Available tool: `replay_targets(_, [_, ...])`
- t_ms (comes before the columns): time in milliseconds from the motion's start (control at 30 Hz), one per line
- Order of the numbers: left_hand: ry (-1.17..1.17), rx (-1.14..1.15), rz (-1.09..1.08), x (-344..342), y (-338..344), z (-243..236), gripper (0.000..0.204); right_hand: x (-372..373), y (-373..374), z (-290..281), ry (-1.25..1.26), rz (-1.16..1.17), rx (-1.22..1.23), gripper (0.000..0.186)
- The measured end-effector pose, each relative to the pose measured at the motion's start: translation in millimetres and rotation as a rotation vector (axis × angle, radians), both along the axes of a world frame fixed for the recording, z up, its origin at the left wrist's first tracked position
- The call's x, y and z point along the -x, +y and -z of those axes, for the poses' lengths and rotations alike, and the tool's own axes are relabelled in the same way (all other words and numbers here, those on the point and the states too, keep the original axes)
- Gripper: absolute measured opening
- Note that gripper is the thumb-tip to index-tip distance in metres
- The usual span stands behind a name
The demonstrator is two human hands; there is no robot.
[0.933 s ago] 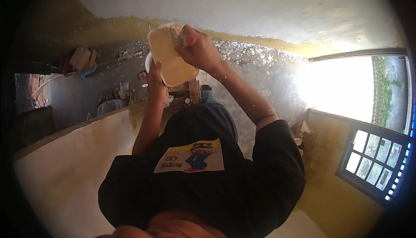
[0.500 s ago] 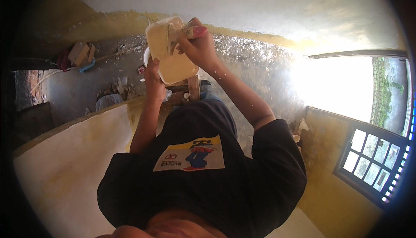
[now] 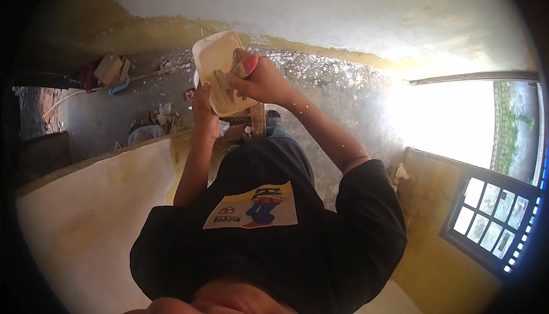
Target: The person paints a wall using a brush after dipping it into a small container of white paint.
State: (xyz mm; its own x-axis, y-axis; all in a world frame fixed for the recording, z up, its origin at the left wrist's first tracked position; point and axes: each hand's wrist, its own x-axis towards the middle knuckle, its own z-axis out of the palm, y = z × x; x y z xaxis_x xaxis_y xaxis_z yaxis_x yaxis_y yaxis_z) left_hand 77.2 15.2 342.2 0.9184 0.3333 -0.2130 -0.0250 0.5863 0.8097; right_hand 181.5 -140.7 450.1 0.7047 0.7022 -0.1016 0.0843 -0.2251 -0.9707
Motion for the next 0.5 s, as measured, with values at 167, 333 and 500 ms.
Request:
replay_targets(167, [0.009, 0.027, -0.01, 3.2, -7.7, -5.1, 0.056, -2.7, -2.4, -0.2, -0.075, -0.098, -0.024, 0.032])
replay_targets(333, [-0.024, -0.016, 0.003, 6.1, -10.9, -12.1, 0.057, -16.5, 7.3, -2.1, -0.207, -0.034, -0.032, 0.024])
replay_targets(500, [-0.002, 0.002, -0.025, 11.5, -18.3, -16.9, 0.058, -26.4, 13.2, -4.5, -0.444, 0.032, 0.048, 0.022])
